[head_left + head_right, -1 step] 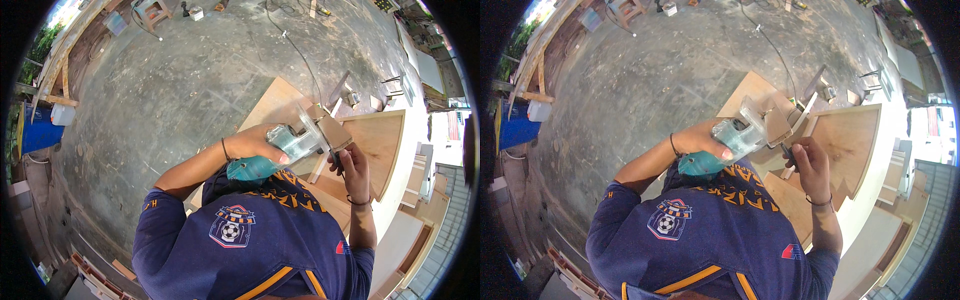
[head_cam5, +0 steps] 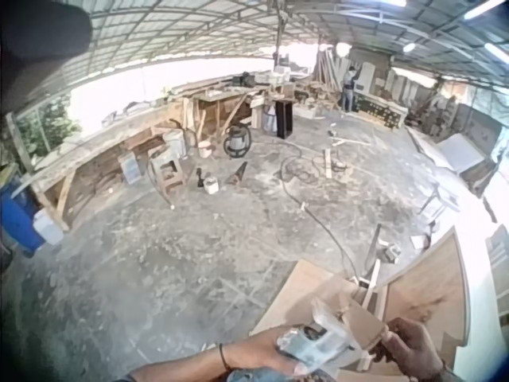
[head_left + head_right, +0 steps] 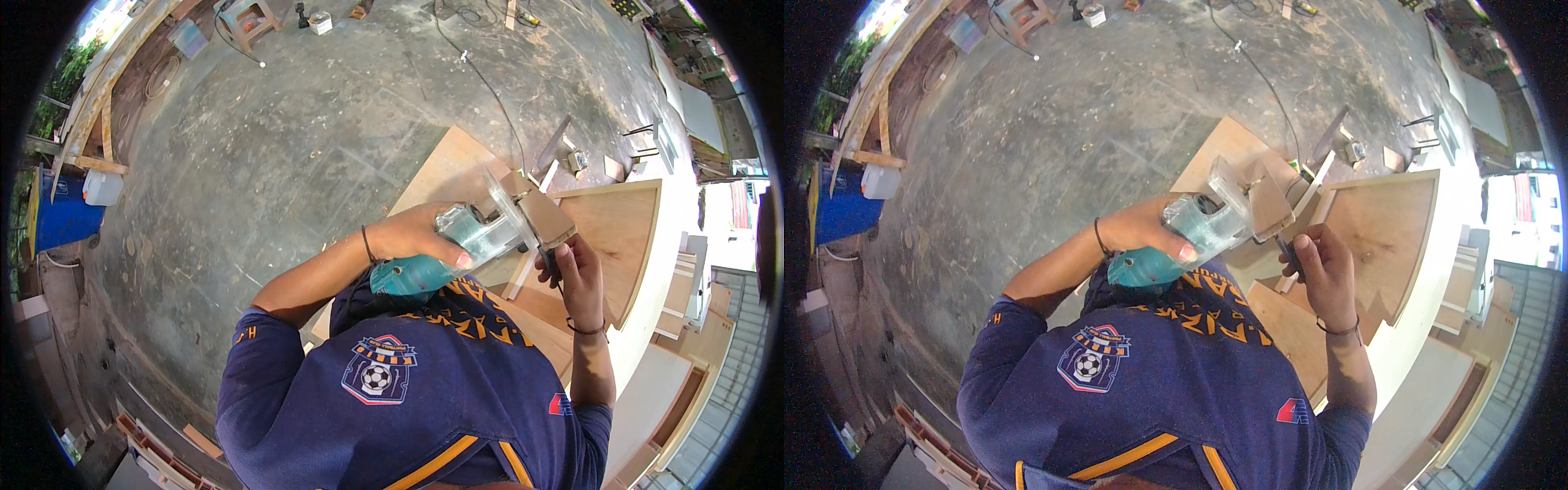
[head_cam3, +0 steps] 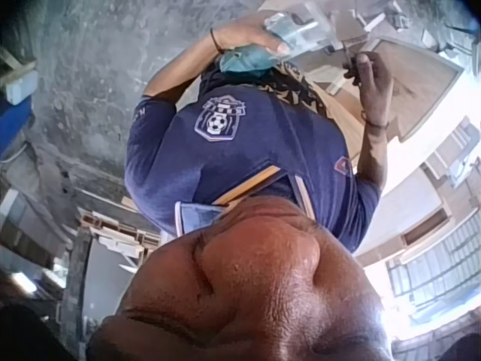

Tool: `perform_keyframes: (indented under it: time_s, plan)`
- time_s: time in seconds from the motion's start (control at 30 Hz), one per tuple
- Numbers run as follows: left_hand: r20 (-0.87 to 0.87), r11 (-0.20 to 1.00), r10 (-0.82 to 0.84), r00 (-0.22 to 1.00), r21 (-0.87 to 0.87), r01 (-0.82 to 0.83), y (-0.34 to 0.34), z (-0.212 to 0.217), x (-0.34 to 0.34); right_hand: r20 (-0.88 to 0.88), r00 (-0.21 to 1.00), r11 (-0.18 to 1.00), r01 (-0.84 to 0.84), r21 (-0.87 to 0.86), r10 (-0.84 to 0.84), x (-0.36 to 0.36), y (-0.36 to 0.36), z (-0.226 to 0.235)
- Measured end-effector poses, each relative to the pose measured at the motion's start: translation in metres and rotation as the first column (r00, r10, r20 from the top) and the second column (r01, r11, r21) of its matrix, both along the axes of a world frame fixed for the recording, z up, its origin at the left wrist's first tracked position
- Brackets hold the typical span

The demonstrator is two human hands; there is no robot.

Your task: The person uses a hand router to trim and profile the edges of white-laminated wooden panels and a small wooden block.

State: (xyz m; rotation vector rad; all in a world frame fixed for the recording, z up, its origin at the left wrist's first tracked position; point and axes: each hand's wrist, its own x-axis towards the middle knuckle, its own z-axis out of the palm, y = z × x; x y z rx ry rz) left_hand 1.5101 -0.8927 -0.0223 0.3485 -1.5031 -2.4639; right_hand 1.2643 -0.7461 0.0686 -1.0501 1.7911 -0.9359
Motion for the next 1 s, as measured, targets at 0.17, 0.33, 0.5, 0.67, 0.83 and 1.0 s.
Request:
perform_keyframes:
  time_s: [0.17, 0.33, 0.5, 0.67, 0.83, 1.0]
  plan:
    - [-0.006, 1.0, -0.007, 1.0, -0.009, 0.007, 0.001, 0.001, 0.0, -0.033, 0.999, 0.998, 0.019, 0.062, -0.017, -0.002, 0.0, -0.002]
    - [0.017, 1.0, -0.001, 1.0, -0.004, 0.001, 0.0, 0.002, 0.0, -0.039, 0.999, 0.998, 0.021, 0.056, -0.018, 0.001, 0.0, 0.001]
    - [0.072, 0.999, -0.046, 0.996, 0.019, 0.044, 0.0, 0.005, 0.001, -0.063, 0.998, 0.998, -0.011, 0.069, 0.015, 0.004, 0.003, 0.008]
    - [0.014, 1.0, -0.016, 1.0, 0.011, 0.016, 0.003, 0.001, 0.002, -0.19, 0.978, 0.995, -0.073, 0.062, 0.084, 0.006, 0.01, 0.009]
    - [0.029, 0.998, -0.02, 0.999, 0.062, 0.018, 0.006, -0.002, 0.003, -0.158, 0.982, 0.995, -0.099, 0.006, 0.099, 0.004, 0.015, 0.005]
    - [0.057, 0.999, -0.035, 0.998, 0.041, 0.032, 0.008, 0.002, 0.004, 0.019, 0.986, 0.986, -0.168, -0.012, 0.168, -0.004, 0.02, 0.004]
